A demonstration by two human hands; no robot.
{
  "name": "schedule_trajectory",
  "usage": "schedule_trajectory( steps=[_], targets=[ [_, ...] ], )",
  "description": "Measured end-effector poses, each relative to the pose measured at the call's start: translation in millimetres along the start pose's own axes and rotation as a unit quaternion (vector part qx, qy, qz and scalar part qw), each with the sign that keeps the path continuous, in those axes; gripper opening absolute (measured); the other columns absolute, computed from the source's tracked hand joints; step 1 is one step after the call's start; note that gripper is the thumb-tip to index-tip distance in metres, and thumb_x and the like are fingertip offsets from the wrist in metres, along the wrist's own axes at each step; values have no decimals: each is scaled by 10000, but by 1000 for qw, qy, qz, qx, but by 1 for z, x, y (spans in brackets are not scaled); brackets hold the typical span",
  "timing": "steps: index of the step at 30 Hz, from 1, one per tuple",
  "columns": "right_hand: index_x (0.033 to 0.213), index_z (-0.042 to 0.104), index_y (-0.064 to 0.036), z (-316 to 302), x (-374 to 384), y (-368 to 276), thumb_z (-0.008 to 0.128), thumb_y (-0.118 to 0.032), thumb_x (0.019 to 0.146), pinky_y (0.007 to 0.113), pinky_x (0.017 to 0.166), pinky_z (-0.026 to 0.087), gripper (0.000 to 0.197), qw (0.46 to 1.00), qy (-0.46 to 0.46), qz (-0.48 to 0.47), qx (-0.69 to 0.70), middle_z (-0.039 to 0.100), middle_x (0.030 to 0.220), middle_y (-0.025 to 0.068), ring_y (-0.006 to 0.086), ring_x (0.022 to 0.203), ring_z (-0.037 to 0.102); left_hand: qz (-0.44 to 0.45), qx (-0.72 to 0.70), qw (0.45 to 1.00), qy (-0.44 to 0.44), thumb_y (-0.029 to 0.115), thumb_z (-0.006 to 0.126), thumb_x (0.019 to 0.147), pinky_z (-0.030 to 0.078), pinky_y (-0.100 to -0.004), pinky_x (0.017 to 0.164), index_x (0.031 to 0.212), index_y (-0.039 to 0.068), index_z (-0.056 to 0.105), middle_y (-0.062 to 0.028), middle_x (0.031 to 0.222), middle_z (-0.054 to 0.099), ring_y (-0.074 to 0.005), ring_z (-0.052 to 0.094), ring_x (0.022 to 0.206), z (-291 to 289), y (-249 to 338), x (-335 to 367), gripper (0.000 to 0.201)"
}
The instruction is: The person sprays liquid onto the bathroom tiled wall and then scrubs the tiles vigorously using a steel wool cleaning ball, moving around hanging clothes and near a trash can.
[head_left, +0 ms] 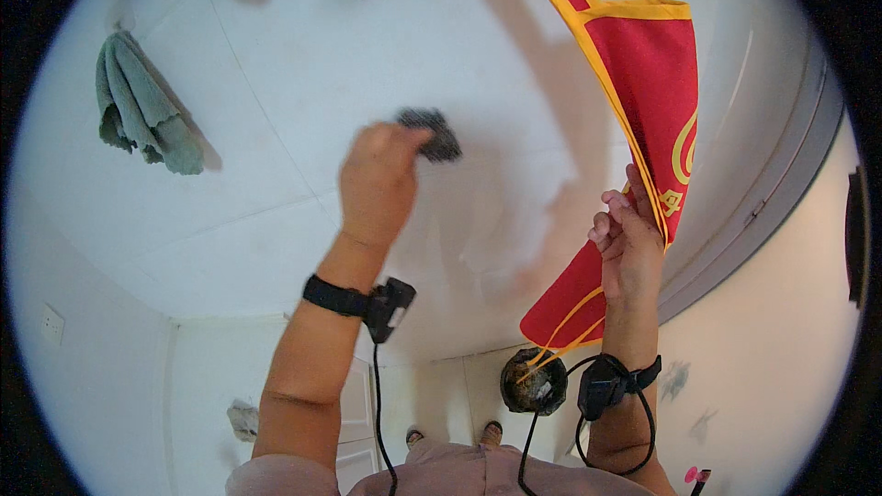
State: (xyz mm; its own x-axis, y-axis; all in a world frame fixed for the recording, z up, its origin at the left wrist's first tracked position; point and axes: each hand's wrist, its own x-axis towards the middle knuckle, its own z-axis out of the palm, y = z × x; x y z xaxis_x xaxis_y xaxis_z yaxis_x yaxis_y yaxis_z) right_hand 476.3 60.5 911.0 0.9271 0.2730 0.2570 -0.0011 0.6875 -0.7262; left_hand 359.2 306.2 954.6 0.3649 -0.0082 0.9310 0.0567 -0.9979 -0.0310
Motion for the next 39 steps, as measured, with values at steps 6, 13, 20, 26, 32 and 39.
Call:
schedule_trajectory(
  steps=[6, 13, 20, 26, 32, 39],
  targets=[
    [1216, 507, -57, -12, 8, 9, 520, -15, 861, 268, 563, 504, 358, 1000, -14, 9, 1, 626, 919, 87, 137, 609, 554, 64, 24, 998, 7, -119, 588, 678, 495, -358, 736, 960, 92, 668, -91, 905, 614, -277, 584, 866, 1, -10, 2, 360],
    [1292, 474, -60, -8, 1, 0, 546, -14, 851, 262, 554, 486, 449, 999, 18, 16, -24, 621, 903, 65, 124, 577, 524, 72, -40, 996, -23, -63, 601, 695, 488, -368, 747, 949, 83, 671, -77, 864, 599, -286, 577, 844, 32, 24, 10, 301],
    [1232, 536, -75, 4, -3, 2, 555, -3, 841, 212, 505, 446, 399, 999, 37, 2, -36, 592, 877, 27, 99, 581, 522, -79, 81, 992, 60, -108, 611, 712, 493, -335, 726, 959, 117, 691, -95, 888, 612, -274, 575, 845, -23, -36, -51, 344],
    [1264, 501, -58, 2, 3, 1, 536, 1, 862, 245, 520, 431, 408, 999, 30, 13, -22, 627, 886, 62, 129, 563, 522, -4, 44, 999, 29, -120, 609, 702, 493, -319, 708, 978, 112, 683, -83, 888, 615, -252, 580, 833, -12, -26, -54, 368],
    [1234, 531, -63, -8, 3, 1, 539, -22, 847, 212, 513, 446, 389, 999, 12, 10, -39, 601, 879, 24, 97, 585, 522, -68, 46, 992, 100, -112, 610, 714, 491, -310, 730, 993, 135, 692, -87, 897, 613, -240, 584, 848, -30, -17, -15, 382],
    [1231, 530, -49, 3, 2, 3, 533, -10, 842, 224, 493, 428, 391, 1000, 21, 18, -6, 609, 855, 33, 107, 556, 511, 81, -27, 996, -14, 10, 640, 729, 492, -345, 708, 967, 149, 688, -64, 922, 615, -260, 583, 834, 6, 2, 14, 279]
  ],
)
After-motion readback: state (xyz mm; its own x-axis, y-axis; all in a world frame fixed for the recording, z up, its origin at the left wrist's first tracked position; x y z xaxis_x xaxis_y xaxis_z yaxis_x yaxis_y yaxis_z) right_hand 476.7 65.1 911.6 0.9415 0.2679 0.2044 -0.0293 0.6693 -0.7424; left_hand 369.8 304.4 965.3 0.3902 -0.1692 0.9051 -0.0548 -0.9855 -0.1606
